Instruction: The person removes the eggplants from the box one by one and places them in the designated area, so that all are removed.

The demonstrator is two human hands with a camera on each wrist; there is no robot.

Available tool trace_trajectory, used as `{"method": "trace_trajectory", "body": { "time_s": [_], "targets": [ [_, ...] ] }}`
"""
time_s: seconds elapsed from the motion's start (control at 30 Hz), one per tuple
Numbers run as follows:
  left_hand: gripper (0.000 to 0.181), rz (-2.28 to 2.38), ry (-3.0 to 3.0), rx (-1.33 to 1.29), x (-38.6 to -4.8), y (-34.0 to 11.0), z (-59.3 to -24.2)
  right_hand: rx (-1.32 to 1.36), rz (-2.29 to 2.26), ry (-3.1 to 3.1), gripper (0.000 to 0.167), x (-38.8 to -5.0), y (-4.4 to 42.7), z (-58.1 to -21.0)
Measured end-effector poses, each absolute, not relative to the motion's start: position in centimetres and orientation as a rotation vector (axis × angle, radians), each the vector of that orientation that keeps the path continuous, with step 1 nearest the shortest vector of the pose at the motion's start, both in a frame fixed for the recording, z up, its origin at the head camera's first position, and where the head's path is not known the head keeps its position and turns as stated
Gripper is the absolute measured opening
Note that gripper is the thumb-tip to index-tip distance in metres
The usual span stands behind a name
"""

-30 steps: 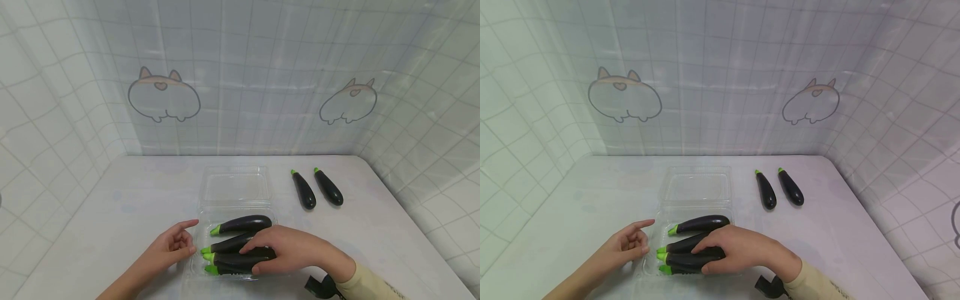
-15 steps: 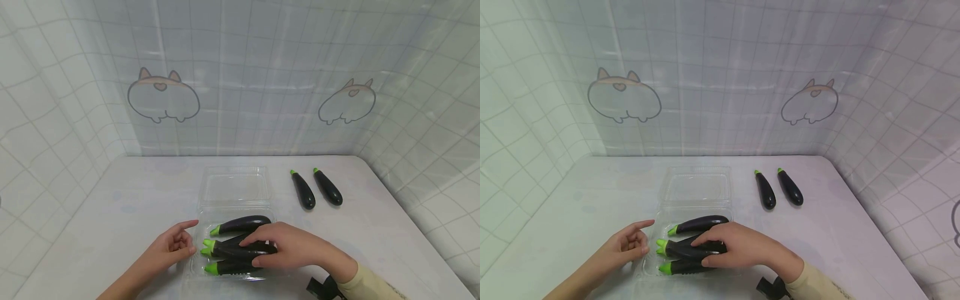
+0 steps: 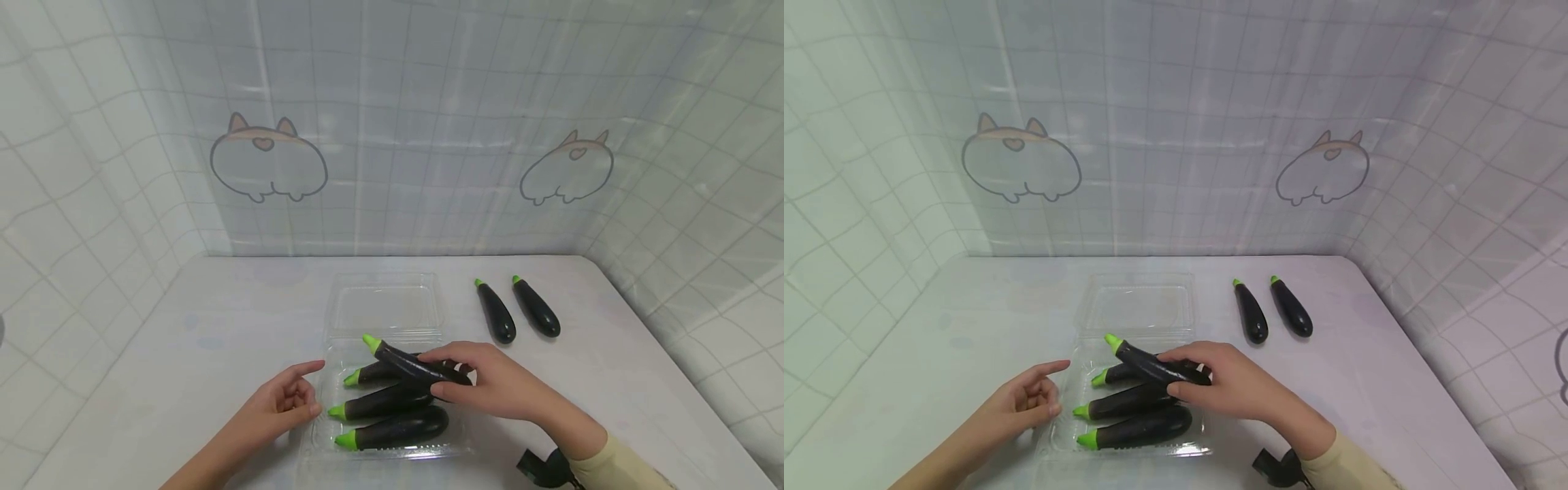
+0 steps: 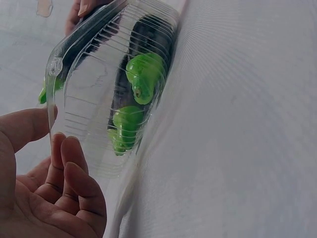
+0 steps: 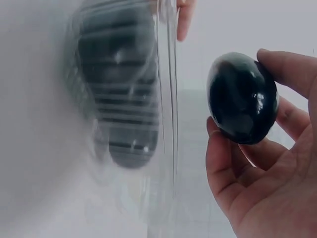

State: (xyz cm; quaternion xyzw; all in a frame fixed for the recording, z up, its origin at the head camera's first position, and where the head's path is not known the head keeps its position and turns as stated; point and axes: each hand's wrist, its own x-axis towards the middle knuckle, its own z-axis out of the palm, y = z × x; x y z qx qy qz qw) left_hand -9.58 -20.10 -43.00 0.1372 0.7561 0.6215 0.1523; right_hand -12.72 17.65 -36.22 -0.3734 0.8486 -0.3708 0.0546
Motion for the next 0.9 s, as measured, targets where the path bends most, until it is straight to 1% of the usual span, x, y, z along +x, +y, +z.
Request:
{"method": "trace_trajectory", "body": {
  "time_s": [0.53,0.9],
  "targets": [
    [0.066,1.761,2.190,0.412,-9.9,-20.1,-43.1,-0.861,-1.234,2.784,0.040,-13.6,21.3,-35.6],
    [0.067,1.758,2.191,0.389,-9.9,-20.2,-43.0,-0.729,-1.282,2.862,0.042,-14.2,23.2,-35.6]
  ]
}}
